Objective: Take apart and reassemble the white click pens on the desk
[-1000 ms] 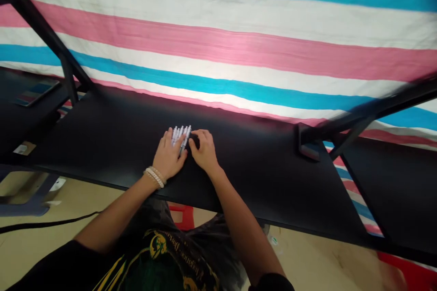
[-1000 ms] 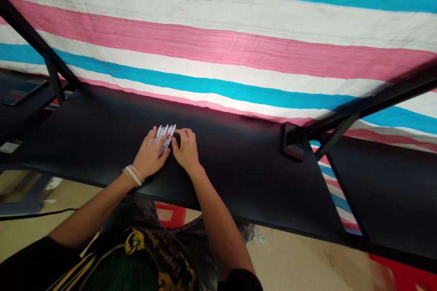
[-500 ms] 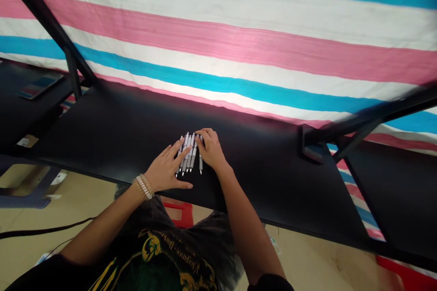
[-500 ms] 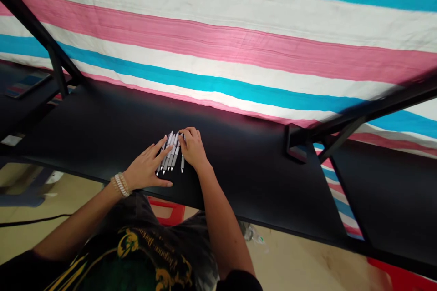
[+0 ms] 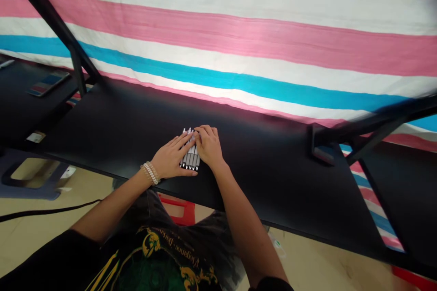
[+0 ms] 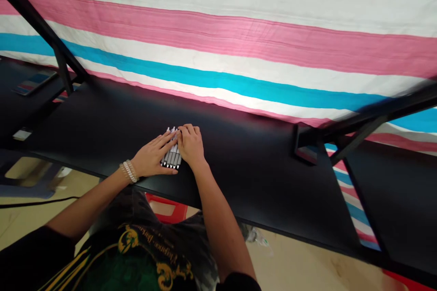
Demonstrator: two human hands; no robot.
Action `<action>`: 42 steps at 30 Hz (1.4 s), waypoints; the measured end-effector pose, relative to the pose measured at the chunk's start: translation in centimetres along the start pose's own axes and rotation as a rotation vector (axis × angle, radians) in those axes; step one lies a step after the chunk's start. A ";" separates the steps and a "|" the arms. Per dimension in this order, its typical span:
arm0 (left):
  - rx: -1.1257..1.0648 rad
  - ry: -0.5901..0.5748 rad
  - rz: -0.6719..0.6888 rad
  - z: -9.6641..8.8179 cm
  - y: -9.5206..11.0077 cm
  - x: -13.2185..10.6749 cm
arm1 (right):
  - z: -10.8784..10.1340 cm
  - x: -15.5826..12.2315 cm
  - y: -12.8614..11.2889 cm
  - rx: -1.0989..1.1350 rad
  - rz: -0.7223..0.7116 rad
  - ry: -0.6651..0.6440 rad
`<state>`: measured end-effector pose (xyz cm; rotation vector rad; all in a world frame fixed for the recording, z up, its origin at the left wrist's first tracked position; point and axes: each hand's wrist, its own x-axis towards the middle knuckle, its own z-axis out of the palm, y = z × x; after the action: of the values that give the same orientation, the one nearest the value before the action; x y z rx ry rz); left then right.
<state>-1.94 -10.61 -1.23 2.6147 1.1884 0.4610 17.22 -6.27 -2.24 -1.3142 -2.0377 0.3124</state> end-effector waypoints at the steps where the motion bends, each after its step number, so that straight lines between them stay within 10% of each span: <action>1: -0.010 0.005 0.003 0.0 -0.1 0.1 | 0.1 0.0 -0.1 -0.004 0.002 0.004; 23: -0.064 0.085 0.044 0.7 -0.3 0.1 | -0.4 0.3 -0.5 -0.168 0.036 -0.176; 42: -0.110 0.098 0.048 0.4 -0.2 0.1 | 0.0 0.2 0.0 -0.041 0.043 -0.061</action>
<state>-1.86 -10.38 -1.66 2.5571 1.0979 0.6522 17.17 -6.13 -2.20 -1.3904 -2.0785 0.3348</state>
